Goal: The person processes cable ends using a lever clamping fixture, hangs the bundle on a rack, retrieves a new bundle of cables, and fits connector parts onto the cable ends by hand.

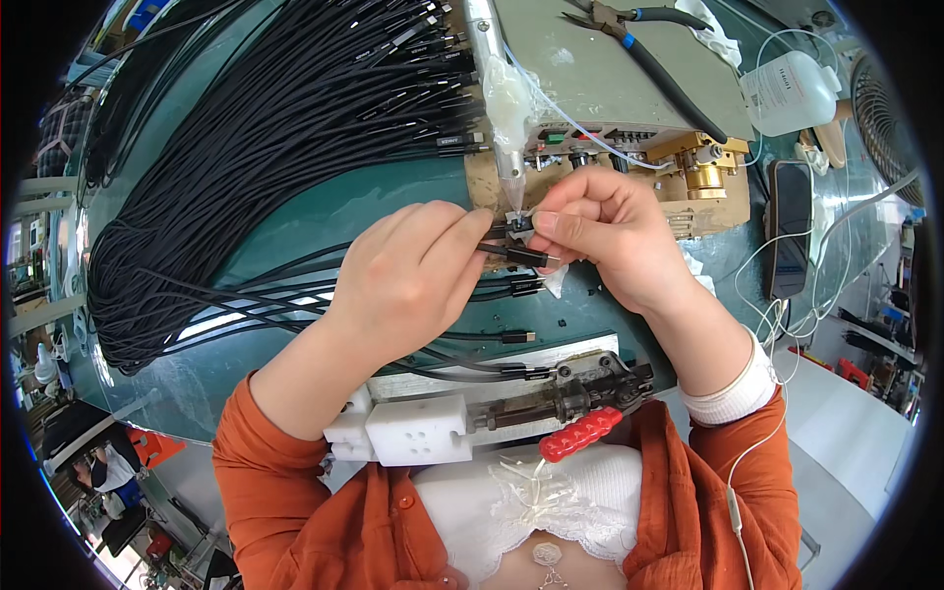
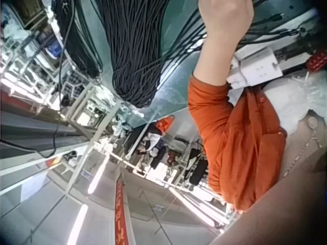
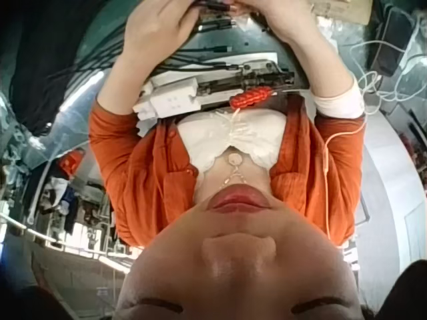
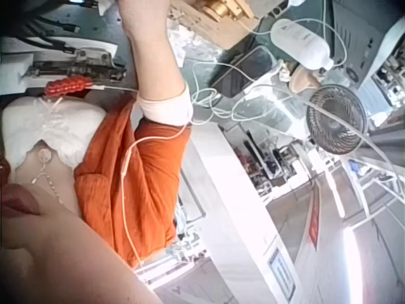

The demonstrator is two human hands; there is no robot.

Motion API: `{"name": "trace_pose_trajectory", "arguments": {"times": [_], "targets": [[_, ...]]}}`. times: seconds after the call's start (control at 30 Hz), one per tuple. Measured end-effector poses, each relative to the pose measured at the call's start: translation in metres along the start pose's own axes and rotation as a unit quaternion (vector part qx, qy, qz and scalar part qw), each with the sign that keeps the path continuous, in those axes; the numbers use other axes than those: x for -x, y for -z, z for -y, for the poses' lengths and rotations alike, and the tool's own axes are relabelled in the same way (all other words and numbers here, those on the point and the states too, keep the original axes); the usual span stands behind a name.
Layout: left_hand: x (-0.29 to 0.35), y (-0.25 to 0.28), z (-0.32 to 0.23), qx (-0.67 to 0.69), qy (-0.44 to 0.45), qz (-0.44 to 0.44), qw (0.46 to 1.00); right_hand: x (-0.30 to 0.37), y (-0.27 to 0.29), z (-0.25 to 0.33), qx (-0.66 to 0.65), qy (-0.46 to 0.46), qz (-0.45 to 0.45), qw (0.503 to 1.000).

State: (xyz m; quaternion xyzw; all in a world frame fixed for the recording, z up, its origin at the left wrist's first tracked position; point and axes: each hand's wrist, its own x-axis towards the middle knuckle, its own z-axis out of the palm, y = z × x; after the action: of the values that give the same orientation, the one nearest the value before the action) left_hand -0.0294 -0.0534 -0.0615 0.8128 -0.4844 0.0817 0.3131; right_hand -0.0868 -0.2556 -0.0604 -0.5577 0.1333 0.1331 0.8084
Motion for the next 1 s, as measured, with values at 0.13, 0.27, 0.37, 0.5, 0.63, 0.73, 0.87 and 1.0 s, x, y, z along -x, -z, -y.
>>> {"name": "trace_pose_trajectory", "arguments": {"times": [0.13,0.27,0.37,0.5,0.63,0.73,0.87,1.0], "targets": [[0.001,0.0,0.0,-0.001,-0.004,-0.002,1.0,0.002,0.001,-0.001,0.025,0.019,0.012,0.999],[0.0,0.0,0.0,-0.005,-0.008,-0.003,1.0,0.004,-0.001,-0.002,0.052,0.038,-0.001,0.998],[0.0,0.001,0.0,-0.014,-0.009,0.0,1.0,0.003,0.0,-0.006,0.024,0.06,0.005,0.998],[0.0,0.004,-0.001,-0.018,-0.019,0.03,0.999,0.008,-0.001,-0.004,0.031,0.086,0.018,0.996],[0.002,0.003,-0.002,-0.007,-0.028,0.037,0.999,0.013,0.0,0.002,0.104,0.087,0.045,0.99],[0.002,0.005,0.003,0.078,-0.002,0.092,0.993,0.014,-0.001,0.008,0.136,0.068,0.061,0.986],[0.0,0.01,0.001,0.166,0.064,0.148,0.973,0.015,0.001,0.011,0.097,0.037,0.091,0.99],[-0.005,0.018,0.001,0.14,0.051,0.182,0.972,0.015,0.002,0.002,0.067,0.041,0.111,0.991]]}}
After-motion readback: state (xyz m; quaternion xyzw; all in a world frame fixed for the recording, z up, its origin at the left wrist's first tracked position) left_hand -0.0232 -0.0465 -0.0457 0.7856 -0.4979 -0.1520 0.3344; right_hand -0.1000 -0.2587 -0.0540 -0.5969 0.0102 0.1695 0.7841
